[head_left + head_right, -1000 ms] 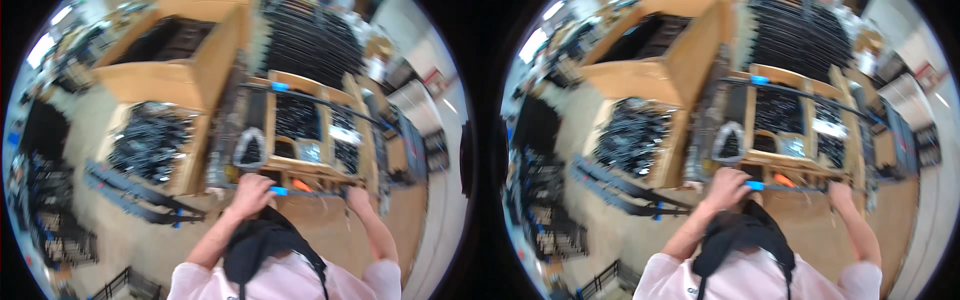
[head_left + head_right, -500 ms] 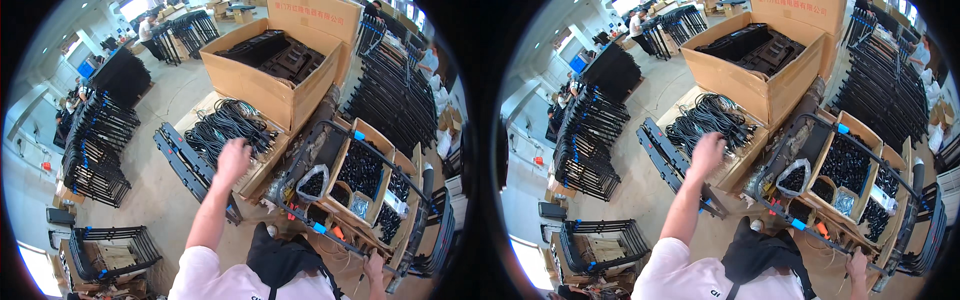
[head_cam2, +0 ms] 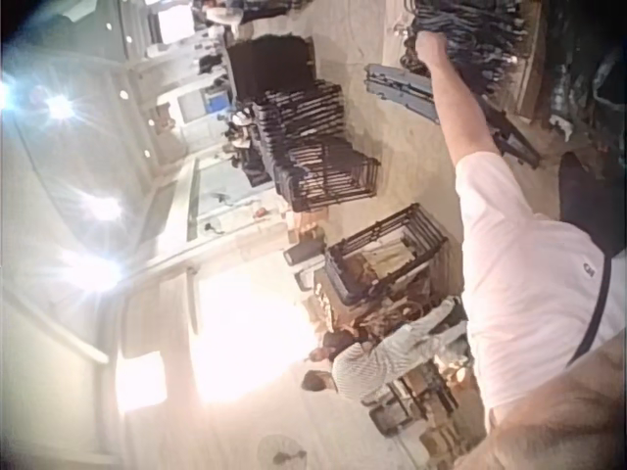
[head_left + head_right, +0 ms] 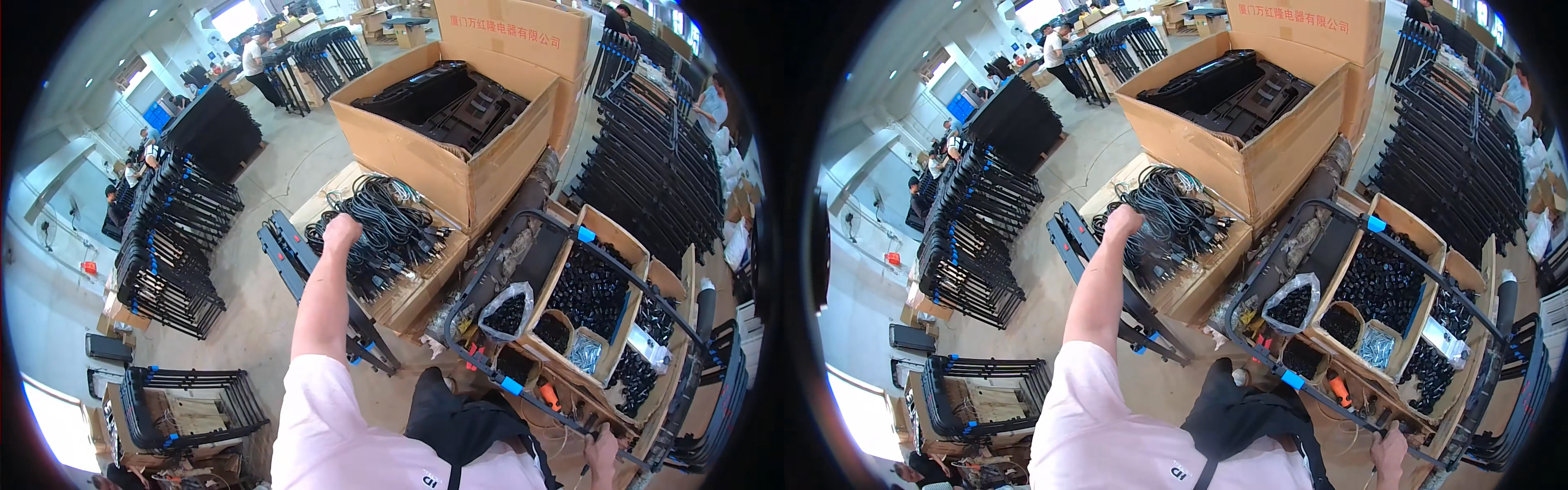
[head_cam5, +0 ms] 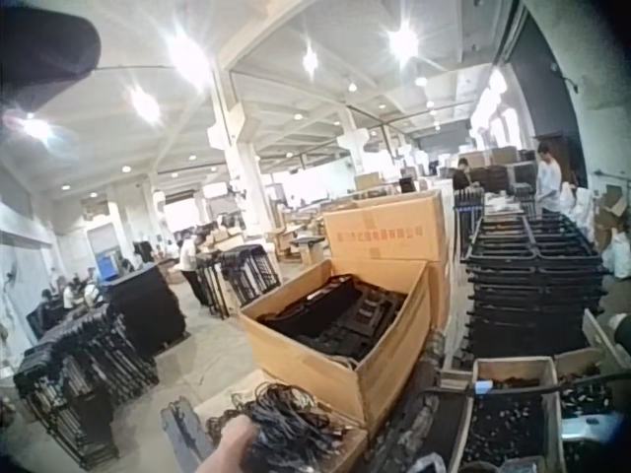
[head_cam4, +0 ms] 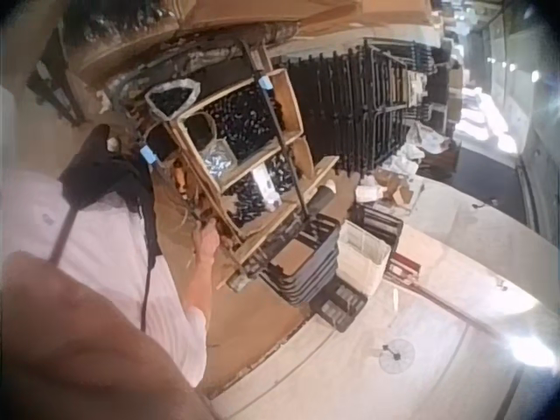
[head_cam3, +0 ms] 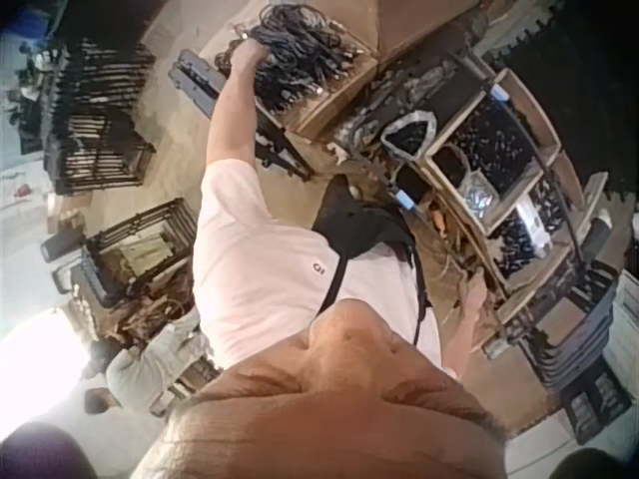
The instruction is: The person assembles a black electronic device by attaching a power cord and securing a casing with screws. They use a power drill to fasten the screws and handle various components from a nearby workstation.
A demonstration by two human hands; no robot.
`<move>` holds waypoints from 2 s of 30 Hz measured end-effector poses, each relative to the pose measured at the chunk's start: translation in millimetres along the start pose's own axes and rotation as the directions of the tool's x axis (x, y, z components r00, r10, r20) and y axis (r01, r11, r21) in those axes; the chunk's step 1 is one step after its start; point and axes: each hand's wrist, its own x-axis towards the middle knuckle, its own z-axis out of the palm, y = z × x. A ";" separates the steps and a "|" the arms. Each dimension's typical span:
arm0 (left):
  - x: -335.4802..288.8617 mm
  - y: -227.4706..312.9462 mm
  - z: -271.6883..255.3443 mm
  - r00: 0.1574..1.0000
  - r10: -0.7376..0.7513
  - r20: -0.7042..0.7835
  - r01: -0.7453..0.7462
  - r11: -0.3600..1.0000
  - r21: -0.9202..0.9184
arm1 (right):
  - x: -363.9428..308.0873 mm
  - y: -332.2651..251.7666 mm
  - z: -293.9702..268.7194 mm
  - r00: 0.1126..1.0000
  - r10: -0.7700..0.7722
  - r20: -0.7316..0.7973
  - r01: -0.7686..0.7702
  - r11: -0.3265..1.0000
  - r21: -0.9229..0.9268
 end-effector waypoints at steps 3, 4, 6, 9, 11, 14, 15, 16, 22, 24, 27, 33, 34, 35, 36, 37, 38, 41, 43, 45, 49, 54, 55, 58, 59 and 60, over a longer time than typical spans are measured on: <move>9.0 -6.6 18.2 0.998 -0.050 -0.028 0.052 0.997 0.059 | 0.7 0.5 2.6 0.999 0.018 -0.032 -0.016 0.999 0.052; 11.5 -5.1 20.2 0.996 -0.071 -0.049 0.073 0.996 0.044 | -1.1 1.5 3.0 0.999 0.026 -0.031 -0.024 0.998 0.061; 18.7 -5.0 19.8 0.995 -0.089 -0.049 0.088 0.996 -0.024 | -1.9 1.0 3.0 0.999 0.044 -0.029 -0.041 0.996 0.081; 21.4 0.4 18.5 0.994 -0.104 -0.026 0.101 0.989 -0.111 | -2.5 -7.8 -2.7 0.998 0.069 -0.004 -0.068 0.994 0.089; 27.0 1.4 24.7 0.993 -0.088 -0.084 0.075 0.986 -0.150 | -0.8 -22.5 -17.8 0.997 0.081 0.019 -0.082 0.994 0.069; 28.3 22.3 35.3 0.995 -0.090 0.053 0.099 0.969 -0.226 | 2.5 -10.2 -4.8 0.999 0.053 -0.012 -0.053 0.998 0.017; 5.9 55.7 25.8 0.975 -0.018 0.221 0.085 0.951 -0.297 | -2.2 -11.7 -10.4 0.996 0.094 -0.001 -0.094 0.995 0.020; 4.3 54.5 34.4 0.984 -0.013 0.177 0.076 0.932 -0.355 | 0.7 -19.8 -17.5 0.995 0.095 0.019 -0.095 0.995 0.029; 18.5 52.2 61.4 0.993 0.015 0.115 0.034 0.910 -0.414 | 1.3 -21.1 -13.3 0.997 0.079 -0.017 -0.079 0.997 0.017; 23.8 47.6 75.2 0.998 0.008 0.069 0.022 0.905 -0.424 | 4.6 -27.9 -17.0 0.995 0.076 0.063 -0.075 0.997 -0.014; 26.0 48.9 93.1 1.000 -0.021 -0.014 0.014 0.924 -0.382 | 8.9 -49.4 -44.2 0.968 0.068 0.243 -0.048 0.995 -0.086; -4.3 79.1 120.3 0.989 -0.090 -0.116 0.005 0.810 -0.586 | 14.4 -30.8 -35.3 0.936 0.075 0.345 -0.026 0.989 -0.143; -4.9 75.0 122.7 0.991 -0.063 -0.118 -0.018 0.811 -0.585 | 16.9 -31.1 -35.5 0.934 0.064 0.350 -0.012 0.988 -0.151; -3.5 66.4 123.1 0.989 -0.038 -0.146 -0.052 0.820 -0.570 | 19.1 -31.5 -36.2 0.933 0.056 0.356 0.002 0.987 -0.158; -1.0 56.9 122.6 0.985 -0.012 -0.172 -0.086 0.828 -0.554 | 21.0 -32.4 -37.5 0.931 0.048 0.363 0.014 0.986 -0.165; 5.3 44.6 116.6 0.992 0.038 -0.116 -0.096 0.831 -0.548 | 16.1 -40.4 -44.3 0.948 0.038 0.316 0.017 0.986 -0.168; 13.6 31.3 105.1 0.994 0.092 -0.062 -0.111 0.835 -0.539 | 17.1 -46.7 -49.9 0.946 0.046 0.322 0.014 0.983 -0.181; 9.0 36.3 76.2 0.983 -0.065 -0.169 -0.001 0.932 -0.363 | 12.8 -48.9 -51.1 0.941 0.085 0.327 -0.025 0.983 -0.184; 22.7 16.0 65.1 0.987 -0.022 -0.161 0.015 0.999 -0.048 | 19.1 -36.9 -40.4 0.942 0.063 0.329 -0.011 0.987 -0.158; 17.8 30.6 48.6 1.000 0.001 -0.010 0.000 0.997 0.071 | 11.1 -39.6 -44.3 0.951 0.102 0.293 -0.060 0.987 -0.149; 30.9 38.6 45.8 0.992 -0.124 0.025 0.122 0.991 0.047 | 10.5 -7.1 -0.8 0.998 0.034 0.054 -0.034 0.999 -0.002; 44.0 35.9 55.3 0.966 -0.249 0.074 0.258 0.951 -0.168 | -2.8 -8.2 5.8 0.996 0.077 -0.045 -0.075 0.996 0.037; 49.2 37.4 59.4 0.970 -0.240 0.045 0.244 0.941 -0.236 | -6.1 -6.8 7.8 0.993 0.088 -0.080 -0.084 0.995 0.045; 82.7 -19.1 63.5 0.960 -0.278 0.027 0.262 0.865 -0.428 | 5.6 -18.0 2.8 0.998 0.053 -0.022 -0.051 0.995 0.082; 75.5 -4.7 62.1 0.957 -0.290 -0.028 0.227 0.803 -0.552 | 2.7 -21.3 -6.7 0.997 0.076 0.003 -0.076 0.994 0.081; 75.5 11.9 56.8 0.945 -0.327 -0.015 0.240 0.723 -0.648 | 0.5 -24.2 -13.6 0.995 0.095 0.021 -0.097 0.991 0.096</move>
